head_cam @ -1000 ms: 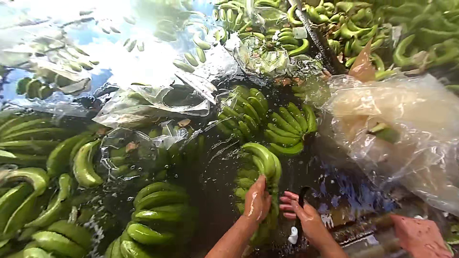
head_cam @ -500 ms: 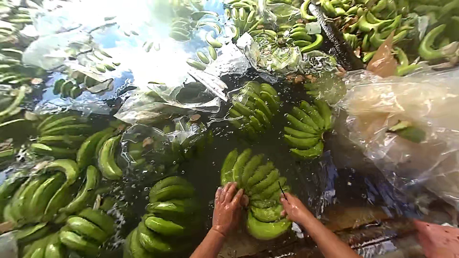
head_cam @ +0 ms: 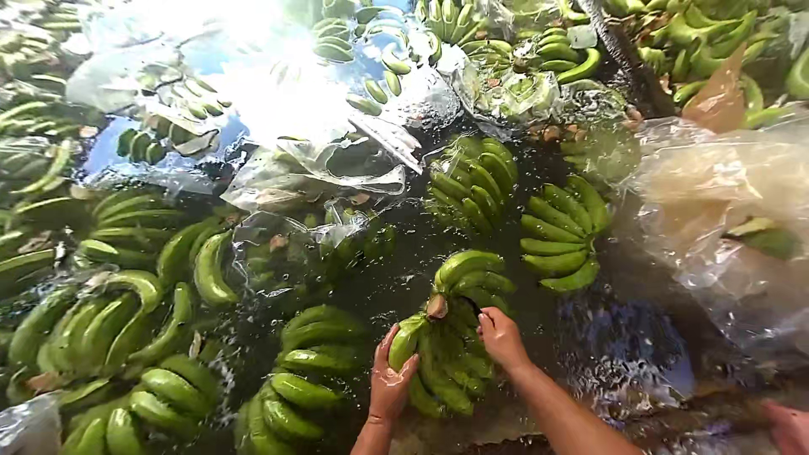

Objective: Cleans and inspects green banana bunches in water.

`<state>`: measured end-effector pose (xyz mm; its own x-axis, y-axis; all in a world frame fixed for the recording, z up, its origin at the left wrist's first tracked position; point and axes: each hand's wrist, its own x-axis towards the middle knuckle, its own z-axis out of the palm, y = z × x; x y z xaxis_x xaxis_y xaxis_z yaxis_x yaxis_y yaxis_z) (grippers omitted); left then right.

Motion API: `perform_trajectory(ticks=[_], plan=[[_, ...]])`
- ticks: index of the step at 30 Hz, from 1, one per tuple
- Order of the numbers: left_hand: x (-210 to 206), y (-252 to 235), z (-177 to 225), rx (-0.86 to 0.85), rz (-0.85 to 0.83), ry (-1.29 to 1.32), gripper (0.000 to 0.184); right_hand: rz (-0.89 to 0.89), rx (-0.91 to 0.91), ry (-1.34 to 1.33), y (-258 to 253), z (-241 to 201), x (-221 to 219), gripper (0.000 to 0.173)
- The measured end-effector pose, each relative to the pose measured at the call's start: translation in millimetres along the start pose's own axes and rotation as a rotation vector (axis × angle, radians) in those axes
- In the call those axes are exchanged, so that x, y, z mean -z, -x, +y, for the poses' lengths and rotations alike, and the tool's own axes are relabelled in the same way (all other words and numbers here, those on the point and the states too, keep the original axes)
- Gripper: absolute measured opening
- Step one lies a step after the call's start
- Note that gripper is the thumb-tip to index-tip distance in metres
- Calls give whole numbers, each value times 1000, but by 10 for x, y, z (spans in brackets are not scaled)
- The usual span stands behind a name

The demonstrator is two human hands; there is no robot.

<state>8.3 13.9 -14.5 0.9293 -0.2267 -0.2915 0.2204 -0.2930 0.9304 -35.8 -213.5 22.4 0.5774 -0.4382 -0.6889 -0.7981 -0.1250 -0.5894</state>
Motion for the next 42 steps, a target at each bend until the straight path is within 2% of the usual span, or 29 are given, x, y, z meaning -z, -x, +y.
perform_trajectory(ticks=[4,11,15,19,21,24,27,29,30,32,35,39,42], plan=[[-91,74,117,-197,31,-137,71,34,-124,-123,49,6,-32,36],[-337,236,150,-512,86,-407,56,95,-201,-376,243,188,-10,34],[-423,309,132,-636,107,-490,48,108,-242,-508,240,250,-25,33],[-479,387,156,-718,98,-578,61,152,-266,-385,219,294,-110,39],[-581,426,248,-707,85,-706,75,178,-279,-272,154,291,-135,43],[-729,382,333,-517,-17,-862,92,82,-285,-192,82,279,-133,44],[-681,98,325,-281,-134,-801,95,-88,-53,-344,517,-24,41,38],[-620,128,298,-149,-183,-748,97,-35,-30,-376,618,-31,198,37],[-619,119,317,-151,-172,-723,98,12,-34,-292,493,12,329,40],[-618,128,302,-261,-78,-680,97,44,-49,0,216,77,562,47],[-433,259,334,-407,-3,-671,97,25,-18,330,188,62,458,46],[-302,309,591,-474,43,-669,98,74,74,457,174,-108,199,45],[-352,343,739,-461,86,-686,97,92,55,474,175,-211,117,46]])
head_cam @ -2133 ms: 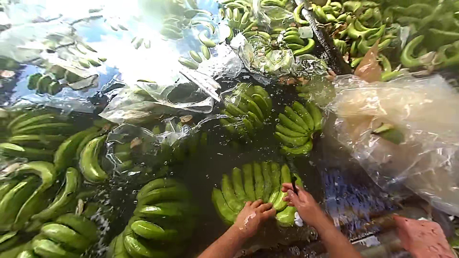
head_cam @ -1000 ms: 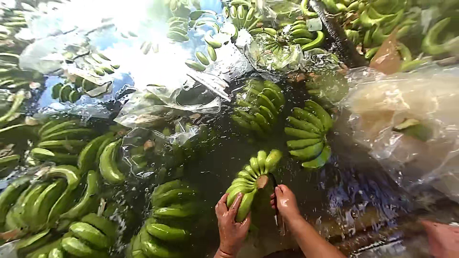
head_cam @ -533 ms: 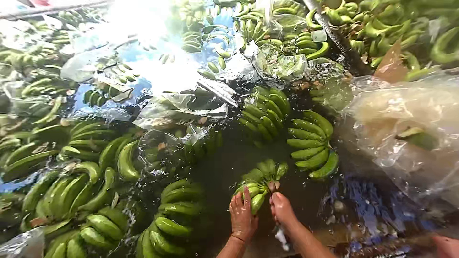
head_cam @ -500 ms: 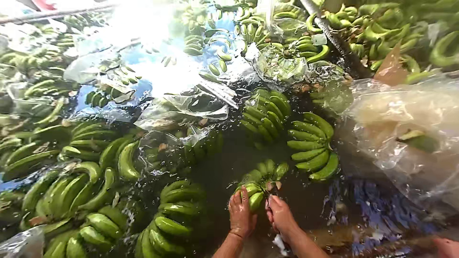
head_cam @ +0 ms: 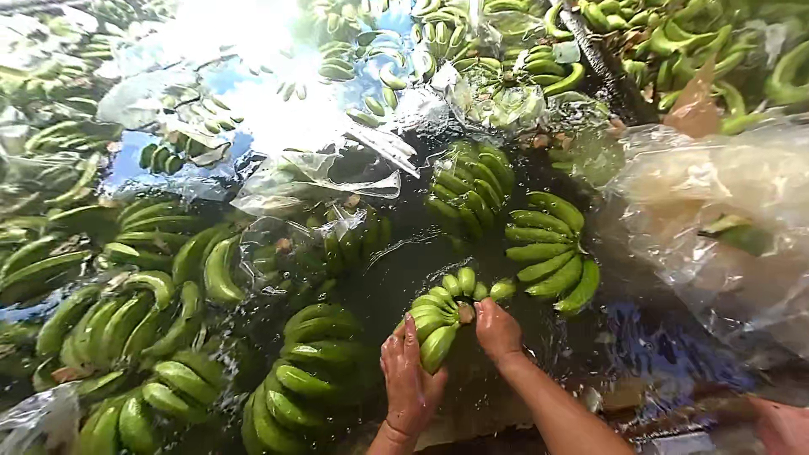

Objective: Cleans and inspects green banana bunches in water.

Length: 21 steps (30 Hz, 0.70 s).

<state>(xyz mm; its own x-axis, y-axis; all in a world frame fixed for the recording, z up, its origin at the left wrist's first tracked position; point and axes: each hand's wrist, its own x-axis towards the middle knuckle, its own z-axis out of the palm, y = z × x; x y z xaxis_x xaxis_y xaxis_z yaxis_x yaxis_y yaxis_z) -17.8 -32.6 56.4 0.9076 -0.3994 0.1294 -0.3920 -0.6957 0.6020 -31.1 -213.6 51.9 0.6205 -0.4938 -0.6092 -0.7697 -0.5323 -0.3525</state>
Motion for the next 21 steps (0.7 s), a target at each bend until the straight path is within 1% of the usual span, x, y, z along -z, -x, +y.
perform_trajectory(ticks=[3,6,8,9,10,11,13,15,17,18,19,20,21], plan=[[-87,-13,131,5,32,-91,95,-84,-136,-72,85,-47,-61,47],[-199,-13,207,-61,53,-156,96,-134,-222,-187,134,10,-132,48],[-245,-20,231,-76,13,-171,93,-216,-242,-254,124,65,-144,50],[-251,-13,233,-73,-22,-168,92,-238,-257,-328,142,116,-178,50],[-252,1,215,-85,-44,-163,92,-219,-285,-425,158,182,-253,49],[-259,14,180,-118,-37,-164,92,-193,-313,-521,155,234,-344,47],[-315,48,102,-177,0,-182,91,-199,-370,-648,133,260,-441,45],[-415,77,35,-163,-30,-184,90,-241,-432,-709,137,255,-422,44],[-457,40,-82,-125,-67,-165,90,-302,-494,-873,240,168,-316,37],[-458,39,-170,-120,-63,-152,90,-361,-510,-975,325,101,-270,35],[-470,93,-239,-115,-54,-136,88,-412,-503,-1037,410,65,-249,35],[-475,157,-272,-97,-57,-99,89,-425,-478,-1059,459,47,-234,35],[-485,158,-287,-79,-50,-52,90,-394,-420,-1044,434,33,-194,34]])
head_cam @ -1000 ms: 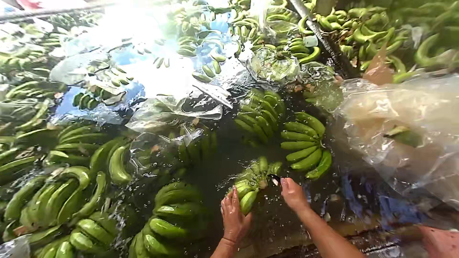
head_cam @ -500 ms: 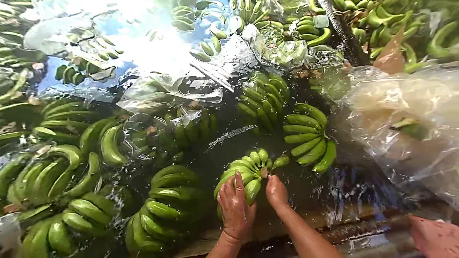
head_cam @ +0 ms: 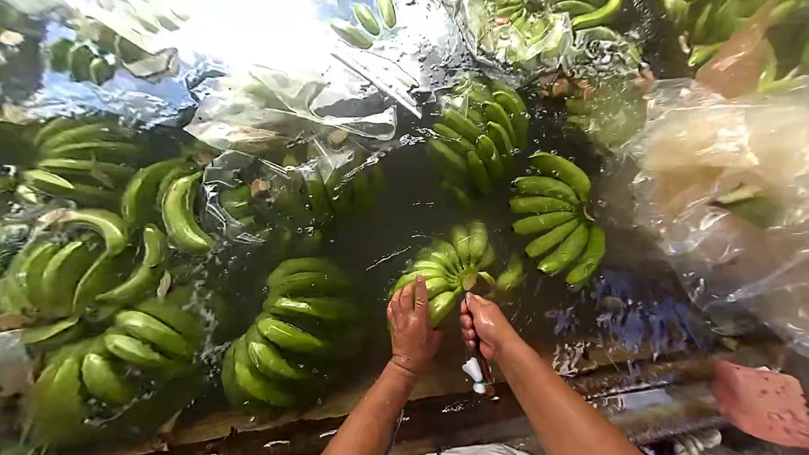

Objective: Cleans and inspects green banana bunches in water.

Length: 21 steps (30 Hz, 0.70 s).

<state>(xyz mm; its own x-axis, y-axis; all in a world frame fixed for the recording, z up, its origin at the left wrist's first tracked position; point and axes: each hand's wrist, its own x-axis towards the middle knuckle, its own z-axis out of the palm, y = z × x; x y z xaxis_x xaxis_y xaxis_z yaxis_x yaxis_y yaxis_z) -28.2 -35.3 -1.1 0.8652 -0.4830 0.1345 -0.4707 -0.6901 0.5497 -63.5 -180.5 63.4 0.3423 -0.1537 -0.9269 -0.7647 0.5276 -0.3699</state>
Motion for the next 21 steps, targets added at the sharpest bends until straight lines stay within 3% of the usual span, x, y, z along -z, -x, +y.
perform_trajectory(ticks=[3,7,9,12,17,19,21], plan=[[44,-86,-99,87,27,169,98,21,187,88,-106,-70,162,33],[260,-312,-447,415,-22,467,110,62,303,12,-258,103,624,31],[301,-331,-583,644,-8,670,105,152,313,-53,-352,225,878,31],[246,-82,-534,894,29,827,80,303,299,-85,-385,317,1130,33],[184,693,-351,1010,-279,917,66,378,321,19,-220,426,1228,31],[189,709,-442,1054,-280,958,71,348,338,116,-100,455,1146,32],[205,498,-581,1055,-176,955,84,309,337,246,-16,487,1039,33]])
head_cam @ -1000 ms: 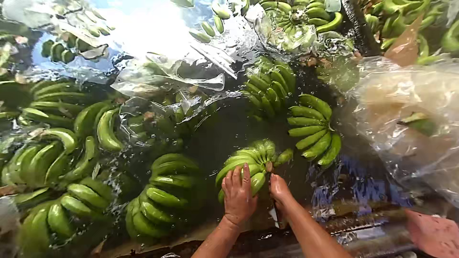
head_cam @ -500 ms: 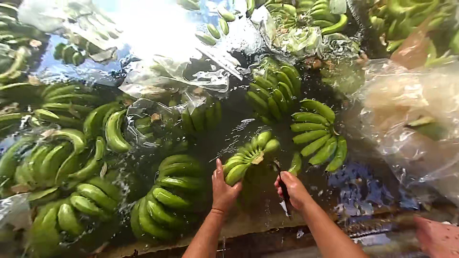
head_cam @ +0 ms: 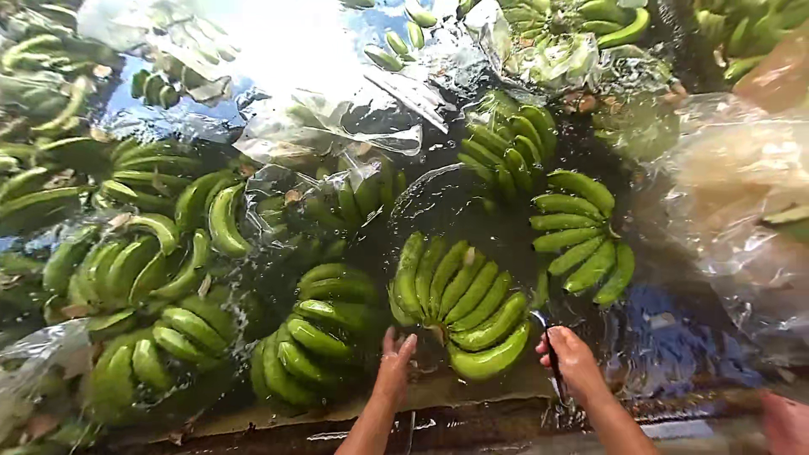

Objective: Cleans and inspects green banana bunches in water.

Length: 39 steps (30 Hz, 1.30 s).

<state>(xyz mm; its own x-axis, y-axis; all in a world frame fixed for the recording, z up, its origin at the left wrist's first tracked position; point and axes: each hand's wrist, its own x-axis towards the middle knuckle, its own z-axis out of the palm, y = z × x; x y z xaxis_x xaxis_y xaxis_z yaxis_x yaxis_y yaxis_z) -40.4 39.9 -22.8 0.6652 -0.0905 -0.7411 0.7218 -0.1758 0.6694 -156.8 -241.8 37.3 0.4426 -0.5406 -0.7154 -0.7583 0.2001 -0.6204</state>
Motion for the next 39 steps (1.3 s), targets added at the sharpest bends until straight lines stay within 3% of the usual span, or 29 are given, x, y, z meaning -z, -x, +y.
perform_trajectory(ticks=[3,6,8,11,18,22,26,28,31,34,36,39], plan=[[45,-339,249,-53,56,49,89,-104,18,195,116,-10,-147,34],[14,-444,294,67,42,103,73,-147,48,375,160,64,-280,36],[-58,-319,250,163,7,136,65,-123,76,462,161,130,-344,38],[-131,-1,202,250,-19,171,73,-38,106,548,183,149,-363,39],[-616,682,313,424,20,328,63,150,86,691,30,-242,-236,43],[-862,714,254,431,98,360,67,-8,-9,758,-89,-344,-206,47],[-695,649,146,394,91,322,67,-251,14,547,202,26,135,42],[-665,693,96,379,63,308,63,-211,67,554,304,165,182,40],[-840,711,91,350,17,281,72,-13,64,628,249,109,69,40],[-911,598,137,340,13,247,73,-153,4,567,383,212,171,42],[-787,487,138,341,-27,218,68,-177,96,538,618,542,390,38],[-563,270,217,335,-76,155,65,-65,384,623,753,1037,766,25]])
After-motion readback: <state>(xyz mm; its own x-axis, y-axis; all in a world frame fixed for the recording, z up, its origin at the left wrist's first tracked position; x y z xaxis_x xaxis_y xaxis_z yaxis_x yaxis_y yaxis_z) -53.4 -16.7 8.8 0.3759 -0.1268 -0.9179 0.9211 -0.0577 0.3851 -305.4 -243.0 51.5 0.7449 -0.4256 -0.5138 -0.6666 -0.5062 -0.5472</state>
